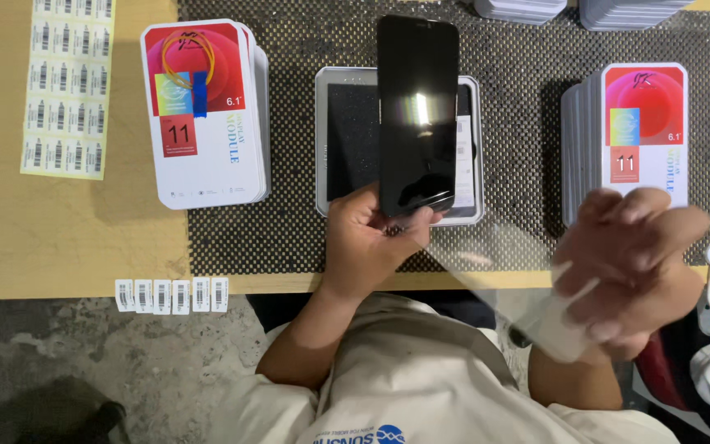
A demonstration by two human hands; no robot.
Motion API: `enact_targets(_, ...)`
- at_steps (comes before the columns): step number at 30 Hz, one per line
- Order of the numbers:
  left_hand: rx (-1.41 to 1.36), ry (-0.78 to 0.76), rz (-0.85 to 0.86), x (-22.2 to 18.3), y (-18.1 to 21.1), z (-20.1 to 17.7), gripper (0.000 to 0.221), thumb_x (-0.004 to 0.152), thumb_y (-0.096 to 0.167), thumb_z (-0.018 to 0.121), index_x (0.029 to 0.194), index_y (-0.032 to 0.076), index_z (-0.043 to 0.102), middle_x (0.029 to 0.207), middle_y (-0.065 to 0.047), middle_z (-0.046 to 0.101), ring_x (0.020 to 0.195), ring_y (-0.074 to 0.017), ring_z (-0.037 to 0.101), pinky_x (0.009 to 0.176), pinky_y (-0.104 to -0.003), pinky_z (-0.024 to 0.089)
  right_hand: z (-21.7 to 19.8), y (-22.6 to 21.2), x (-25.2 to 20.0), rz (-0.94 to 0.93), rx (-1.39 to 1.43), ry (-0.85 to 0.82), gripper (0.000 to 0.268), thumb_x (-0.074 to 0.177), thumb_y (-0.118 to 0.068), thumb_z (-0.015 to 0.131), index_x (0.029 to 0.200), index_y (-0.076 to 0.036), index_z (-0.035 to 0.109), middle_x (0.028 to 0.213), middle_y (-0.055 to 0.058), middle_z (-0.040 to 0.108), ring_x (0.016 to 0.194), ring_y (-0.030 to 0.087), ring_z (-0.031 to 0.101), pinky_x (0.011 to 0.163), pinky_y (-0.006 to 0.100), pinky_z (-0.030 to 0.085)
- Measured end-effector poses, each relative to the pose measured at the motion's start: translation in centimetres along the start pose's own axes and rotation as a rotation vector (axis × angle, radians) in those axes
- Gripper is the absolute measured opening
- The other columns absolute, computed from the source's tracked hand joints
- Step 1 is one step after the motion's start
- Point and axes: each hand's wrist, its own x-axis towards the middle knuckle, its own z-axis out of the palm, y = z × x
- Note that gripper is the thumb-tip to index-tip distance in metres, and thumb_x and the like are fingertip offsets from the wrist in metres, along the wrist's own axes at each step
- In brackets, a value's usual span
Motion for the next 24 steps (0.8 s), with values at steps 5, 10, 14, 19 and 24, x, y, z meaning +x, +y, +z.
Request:
enact_targets(5,0.202,0.033,0.075,0.3,0.6,0.3,0.009,0.082,0.006,0.073,0.076,0.005,0.066,0.076,-0.002,0.076,0.06,-0.0037,0.06,0.05,-0.02,0.048,-6.9,4.2,-1.3,0.145,0.161,-0.087,0.018,0.101,-0.023,0.051,0.092,-0.034,0.061,0.129,-0.007,0.047,0.139,0.011,0.048,0.122,0.029,0.043)
enact_targets(10,0.289,0.02,0.146,0.2,-0.3,0.2,0.014,0.082,0.009,0.075,0.077,0.005,0.063,0.071,-0.002,0.065,0.062,-0.0101,0.062,0.056,-0.024,0.052,-7.6,4.9,-1.6,0.158,0.137,-0.018,0.012,0.099,-0.04,0.068,0.095,-0.029,0.063,0.129,-0.003,0.047,0.136,0.013,0.048,0.118,0.031,0.051)
enact_targets(14,0.381,0.005,0.202,0.2,-0.4,0.1,0.021,0.082,0.007,0.074,0.072,0.006,0.055,0.067,-0.001,0.057,0.06,-0.0104,0.055,0.054,-0.026,0.047,-6.9,4.4,-0.3,0.072,0.086,-0.002,0.017,0.093,-0.037,0.068,0.085,-0.024,0.06,0.119,0.001,0.044,0.128,0.019,0.052,0.107,0.03,0.053)
enact_targets(19,0.251,-0.016,0.082,-0.1,-0.7,0.0,0.019,0.084,0.008,0.073,0.072,0.007,0.059,0.067,0.001,0.058,0.062,-0.0068,0.051,0.054,-0.026,0.041,-4.5,3.2,4.1,-0.268,-0.114,-0.217,0.018,0.087,-0.036,0.07,0.077,-0.024,0.064,0.11,0.005,0.044,0.118,0.021,0.05,0.09,0.032,0.054)
enact_targets(24,0.221,-0.036,-0.021,-0.3,-1.0,-0.1,0.006,0.084,0.01,0.075,0.084,0.006,0.071,0.076,0.001,0.072,0.074,-0.0043,0.067,0.061,-0.023,0.056,-1.8,1.1,6.8,-0.36,-0.324,-0.328,0.019,0.08,-0.038,0.076,0.08,-0.02,0.07,0.105,0.006,0.04,0.106,0.023,0.042,0.079,0.034,0.051)
